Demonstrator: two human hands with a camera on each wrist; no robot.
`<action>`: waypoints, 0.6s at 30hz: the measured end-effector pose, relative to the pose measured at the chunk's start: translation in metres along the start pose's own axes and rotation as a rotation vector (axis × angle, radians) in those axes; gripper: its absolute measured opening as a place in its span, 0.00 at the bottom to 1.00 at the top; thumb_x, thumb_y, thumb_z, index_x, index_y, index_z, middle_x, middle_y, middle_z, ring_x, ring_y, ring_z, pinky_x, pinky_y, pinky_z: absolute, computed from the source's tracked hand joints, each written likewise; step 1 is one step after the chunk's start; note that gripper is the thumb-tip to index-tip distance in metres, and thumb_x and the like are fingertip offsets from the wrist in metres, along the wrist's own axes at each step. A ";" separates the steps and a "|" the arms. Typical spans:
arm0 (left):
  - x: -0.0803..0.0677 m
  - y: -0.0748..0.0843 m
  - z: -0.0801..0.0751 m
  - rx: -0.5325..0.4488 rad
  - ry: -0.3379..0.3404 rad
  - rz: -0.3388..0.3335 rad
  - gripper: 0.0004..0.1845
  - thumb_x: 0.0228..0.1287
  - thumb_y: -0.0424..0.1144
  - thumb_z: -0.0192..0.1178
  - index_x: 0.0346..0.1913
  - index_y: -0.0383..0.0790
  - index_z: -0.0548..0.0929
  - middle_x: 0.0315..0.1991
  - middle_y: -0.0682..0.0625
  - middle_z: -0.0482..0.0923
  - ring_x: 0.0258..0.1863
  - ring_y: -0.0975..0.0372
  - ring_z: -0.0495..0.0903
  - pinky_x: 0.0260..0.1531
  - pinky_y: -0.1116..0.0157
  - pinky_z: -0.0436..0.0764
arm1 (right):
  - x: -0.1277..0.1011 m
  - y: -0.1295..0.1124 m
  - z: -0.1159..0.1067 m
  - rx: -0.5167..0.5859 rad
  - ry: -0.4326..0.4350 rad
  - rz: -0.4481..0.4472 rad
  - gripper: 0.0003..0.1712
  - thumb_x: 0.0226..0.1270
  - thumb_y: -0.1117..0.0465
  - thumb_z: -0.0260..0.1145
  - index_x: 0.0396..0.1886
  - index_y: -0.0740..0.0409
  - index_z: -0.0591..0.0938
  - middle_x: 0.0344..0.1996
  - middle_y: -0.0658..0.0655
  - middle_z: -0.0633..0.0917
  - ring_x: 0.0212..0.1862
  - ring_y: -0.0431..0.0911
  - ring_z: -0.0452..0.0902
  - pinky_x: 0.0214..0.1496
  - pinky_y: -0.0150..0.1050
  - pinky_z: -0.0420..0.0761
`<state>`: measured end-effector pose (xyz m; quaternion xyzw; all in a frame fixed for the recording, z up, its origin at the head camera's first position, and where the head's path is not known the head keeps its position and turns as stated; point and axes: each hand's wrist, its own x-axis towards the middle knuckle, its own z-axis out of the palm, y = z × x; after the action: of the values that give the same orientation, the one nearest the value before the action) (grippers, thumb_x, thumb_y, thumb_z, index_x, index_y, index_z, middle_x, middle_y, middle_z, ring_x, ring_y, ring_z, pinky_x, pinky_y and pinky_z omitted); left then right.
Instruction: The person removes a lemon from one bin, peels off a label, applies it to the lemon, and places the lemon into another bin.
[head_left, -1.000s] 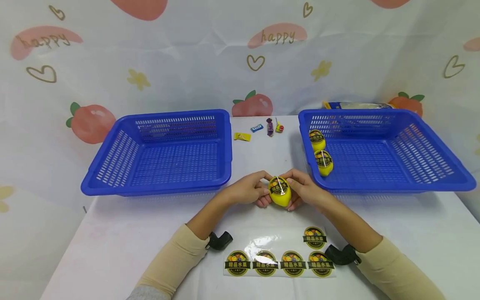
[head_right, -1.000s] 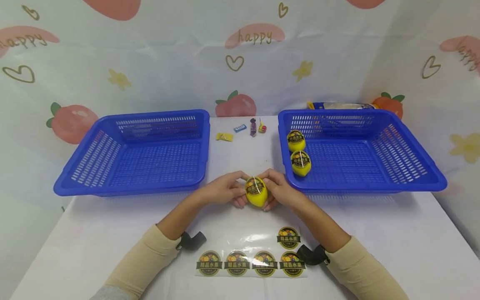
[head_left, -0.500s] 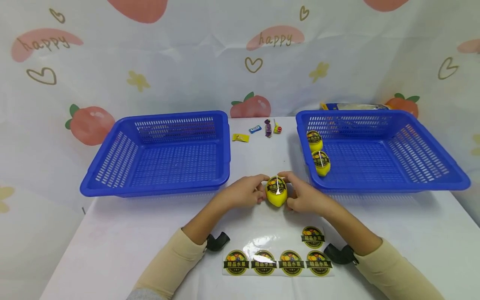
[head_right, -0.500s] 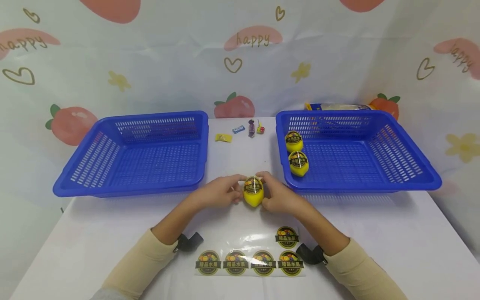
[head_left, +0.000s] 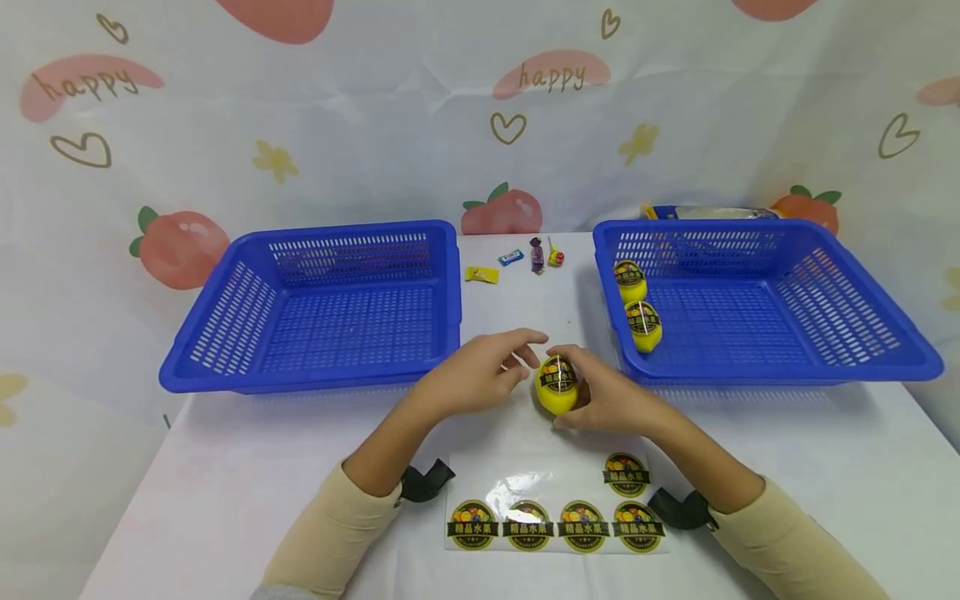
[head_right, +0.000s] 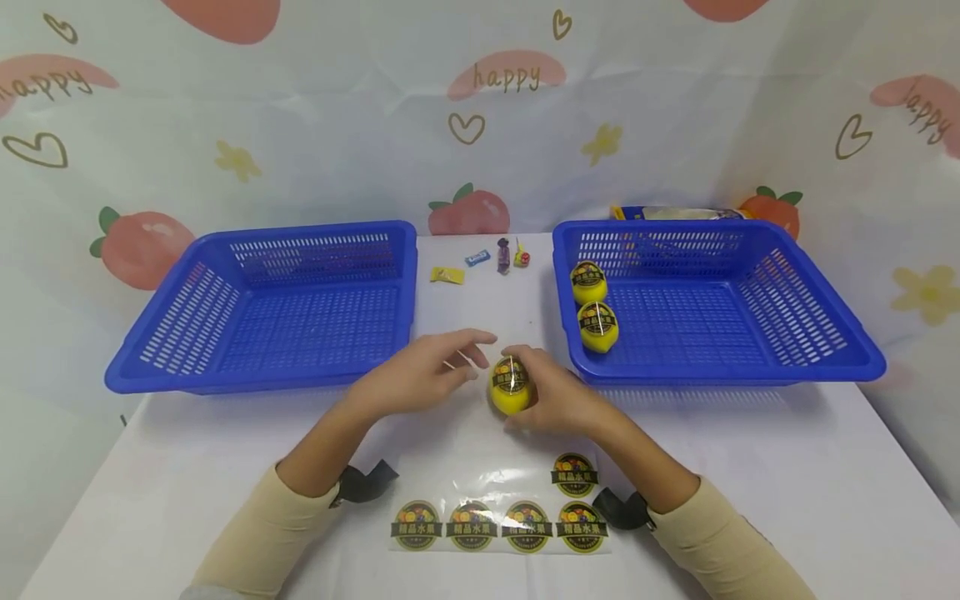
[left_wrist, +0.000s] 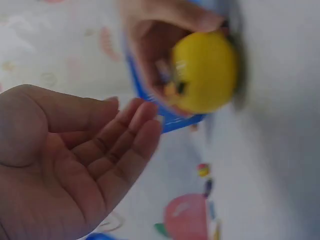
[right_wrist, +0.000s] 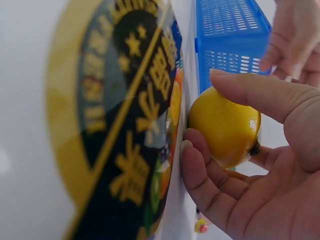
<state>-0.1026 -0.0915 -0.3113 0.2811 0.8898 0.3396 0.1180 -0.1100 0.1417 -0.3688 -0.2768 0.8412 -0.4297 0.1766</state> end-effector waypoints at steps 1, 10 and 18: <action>-0.002 0.002 -0.005 0.013 0.045 0.011 0.24 0.72 0.28 0.55 0.69 0.38 0.72 0.50 0.47 0.83 0.47 0.58 0.82 0.48 0.62 0.80 | 0.000 0.000 0.000 -0.015 0.004 0.005 0.52 0.48 0.69 0.81 0.71 0.68 0.62 0.51 0.64 0.77 0.32 0.45 0.75 0.35 0.38 0.81; -0.017 -0.002 -0.038 0.306 0.276 -0.191 0.23 0.69 0.37 0.64 0.65 0.39 0.78 0.60 0.44 0.77 0.63 0.49 0.71 0.63 0.52 0.71 | -0.002 -0.003 0.000 -0.124 0.027 0.005 0.47 0.52 0.63 0.80 0.70 0.66 0.65 0.52 0.61 0.75 0.35 0.45 0.73 0.37 0.38 0.80; -0.019 -0.011 -0.047 0.287 0.256 -0.288 0.23 0.69 0.39 0.64 0.65 0.38 0.78 0.62 0.42 0.74 0.64 0.49 0.71 0.63 0.51 0.71 | -0.003 -0.005 -0.003 -0.141 0.058 -0.003 0.39 0.61 0.58 0.75 0.69 0.65 0.69 0.52 0.61 0.76 0.33 0.45 0.75 0.35 0.38 0.79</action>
<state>-0.1109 -0.1344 -0.2838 0.1198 0.9676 0.2221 0.0101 -0.1080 0.1428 -0.3631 -0.2773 0.8737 -0.3774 0.1316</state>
